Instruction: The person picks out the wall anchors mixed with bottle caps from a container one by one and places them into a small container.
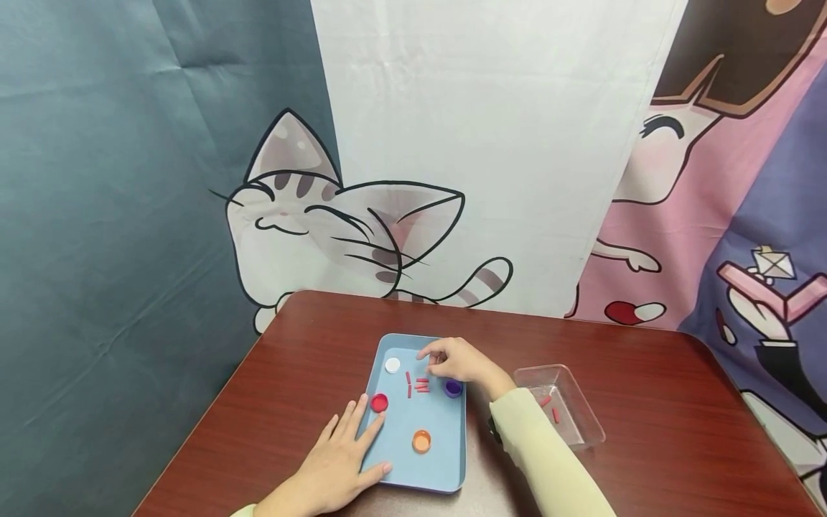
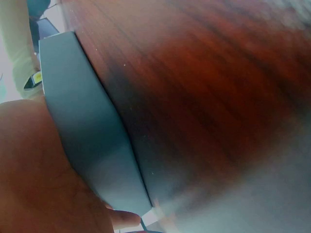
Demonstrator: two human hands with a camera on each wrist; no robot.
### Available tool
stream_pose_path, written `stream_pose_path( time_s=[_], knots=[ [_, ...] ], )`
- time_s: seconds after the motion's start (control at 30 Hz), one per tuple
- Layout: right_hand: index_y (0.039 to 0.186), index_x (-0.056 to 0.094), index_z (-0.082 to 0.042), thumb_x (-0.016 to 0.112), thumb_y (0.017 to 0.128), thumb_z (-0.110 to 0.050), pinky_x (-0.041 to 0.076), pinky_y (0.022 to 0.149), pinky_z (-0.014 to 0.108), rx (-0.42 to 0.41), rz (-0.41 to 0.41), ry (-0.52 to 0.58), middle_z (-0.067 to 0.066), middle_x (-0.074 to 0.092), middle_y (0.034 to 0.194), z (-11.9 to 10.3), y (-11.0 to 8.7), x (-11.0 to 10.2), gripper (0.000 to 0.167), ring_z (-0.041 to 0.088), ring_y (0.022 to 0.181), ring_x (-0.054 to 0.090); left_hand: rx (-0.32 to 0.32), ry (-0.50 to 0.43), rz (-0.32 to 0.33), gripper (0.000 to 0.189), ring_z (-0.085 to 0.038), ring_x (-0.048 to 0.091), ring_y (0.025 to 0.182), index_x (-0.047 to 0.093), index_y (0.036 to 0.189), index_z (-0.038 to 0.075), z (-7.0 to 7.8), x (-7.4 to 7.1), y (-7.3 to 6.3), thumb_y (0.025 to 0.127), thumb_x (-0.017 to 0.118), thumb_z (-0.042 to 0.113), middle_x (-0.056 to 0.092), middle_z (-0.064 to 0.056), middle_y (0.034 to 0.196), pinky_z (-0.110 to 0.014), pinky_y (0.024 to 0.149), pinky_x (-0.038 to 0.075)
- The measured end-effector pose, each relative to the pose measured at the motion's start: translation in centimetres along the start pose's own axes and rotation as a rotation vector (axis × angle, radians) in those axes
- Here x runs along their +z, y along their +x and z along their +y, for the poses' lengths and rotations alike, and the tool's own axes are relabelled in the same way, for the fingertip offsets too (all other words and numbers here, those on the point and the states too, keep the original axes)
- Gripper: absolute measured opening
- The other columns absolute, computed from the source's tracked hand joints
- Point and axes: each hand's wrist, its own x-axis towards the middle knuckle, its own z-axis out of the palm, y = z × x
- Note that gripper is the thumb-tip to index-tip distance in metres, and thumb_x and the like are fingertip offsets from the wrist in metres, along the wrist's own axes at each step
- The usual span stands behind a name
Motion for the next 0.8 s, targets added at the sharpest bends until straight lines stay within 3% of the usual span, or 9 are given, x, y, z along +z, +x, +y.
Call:
stream_pose_path(
  time_s=[0.2,0.47,0.8],
  knots=[
    [0.113,0.075,-0.007,0.077,0.088,-0.007,0.052,0.071,0.023,-0.018,-0.044,-0.029,-0.006,0.066,0.085,0.4,0.8,0.1,0.025,0.007,0.076,0.059,-0.006,0.004,0.006,0.082,-0.042,0.018,0.153,0.039,0.157,0.02,0.0,0.0,0.0,0.094,0.045,0.072,0.014,-0.018,0.169,-0.064,0.117,0.022],
    [0.112,0.078,-0.013,0.079,0.086,-0.005,0.051,0.071,0.024,-0.031,-0.15,-0.135,0.004,0.065,0.094,1.0,1.7,0.2,0.027,0.007,0.078,0.056,0.004,0.01,0.014,0.082,-0.042,0.02,0.152,0.039,0.157,0.02,0.1,-0.2,-0.1,0.094,0.046,0.072,0.015,-0.018,0.168,-0.064,0.116,0.024],
    [0.106,0.08,-0.017,0.081,0.081,-0.002,0.046,0.069,0.022,-0.055,-0.257,-0.224,0.002,0.063,0.096,1.1,2.9,0.2,0.029,0.002,0.073,0.05,0.015,0.033,0.029,0.08,-0.041,0.022,0.152,0.039,0.157,0.02,0.1,-0.4,-0.1,0.095,0.045,0.071,0.017,-0.018,0.168,-0.063,0.116,0.026]
  ],
)
